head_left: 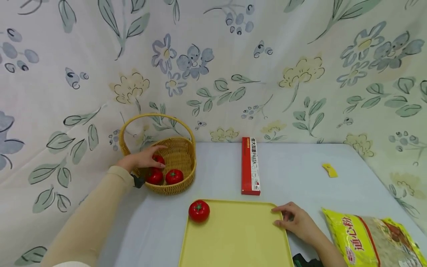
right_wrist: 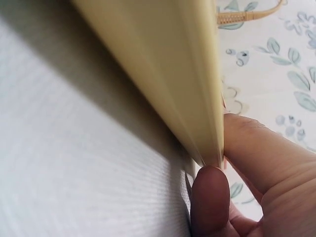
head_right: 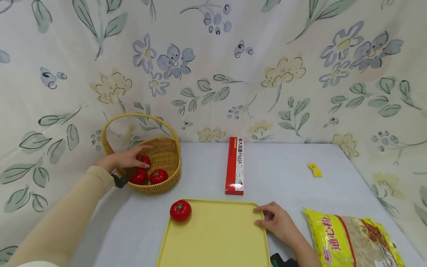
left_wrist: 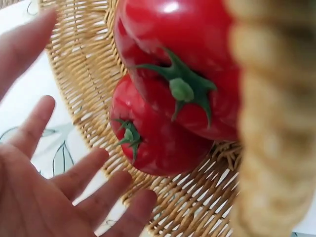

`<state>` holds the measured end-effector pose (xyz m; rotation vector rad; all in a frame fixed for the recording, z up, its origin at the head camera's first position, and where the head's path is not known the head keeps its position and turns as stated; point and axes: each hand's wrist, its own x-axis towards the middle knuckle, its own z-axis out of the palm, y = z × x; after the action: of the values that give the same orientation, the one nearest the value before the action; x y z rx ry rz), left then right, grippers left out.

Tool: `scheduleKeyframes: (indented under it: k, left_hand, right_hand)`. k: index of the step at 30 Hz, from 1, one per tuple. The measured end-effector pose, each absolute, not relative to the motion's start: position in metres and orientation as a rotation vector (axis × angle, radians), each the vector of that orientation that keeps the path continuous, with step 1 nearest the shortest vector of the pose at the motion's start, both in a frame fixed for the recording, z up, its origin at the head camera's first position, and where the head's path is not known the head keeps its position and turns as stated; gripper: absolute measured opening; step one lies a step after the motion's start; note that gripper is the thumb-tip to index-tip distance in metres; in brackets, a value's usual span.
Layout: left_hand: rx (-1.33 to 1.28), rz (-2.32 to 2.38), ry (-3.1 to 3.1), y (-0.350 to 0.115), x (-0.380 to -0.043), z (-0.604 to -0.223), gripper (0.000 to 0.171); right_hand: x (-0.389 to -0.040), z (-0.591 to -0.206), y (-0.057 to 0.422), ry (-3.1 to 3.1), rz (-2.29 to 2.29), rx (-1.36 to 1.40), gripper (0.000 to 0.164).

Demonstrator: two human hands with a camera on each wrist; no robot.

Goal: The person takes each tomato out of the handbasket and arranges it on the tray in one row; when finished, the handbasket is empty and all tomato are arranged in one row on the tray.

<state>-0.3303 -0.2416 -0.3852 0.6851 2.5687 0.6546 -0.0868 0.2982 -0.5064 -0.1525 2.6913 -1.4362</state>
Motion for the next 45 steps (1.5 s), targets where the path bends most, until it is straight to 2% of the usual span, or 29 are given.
scheduleKeyframes:
  k: [10, 17, 28, 45]
  left_hand:
    - [0.686, 0.459, 2.471, -0.244, -0.333, -0.389, 0.075]
    - [0.645, 0.422, 2.519, -0.238, -0.331, -0.396, 0.059]
    - [0.588, 0.46, 2.628, -0.236, -0.33, -0.415, 0.041]
    - [0.595, 0.448, 2.856, -0.223, -0.312, -0.418, 0.045]
  right_hand:
    - [-0.085, -0.506, 0.299, 2.674, -1.427, -0.103, 0.035]
    - [-0.085, -0.505, 0.3, 2.678, -1.43, -0.077, 0.035]
    - [-0.087, -0.51, 0.3, 2.692, -1.458, -0.191, 0.033]
    - [-0.088, -0.509, 0.298, 2.693, -1.452, -0.179, 0.032]
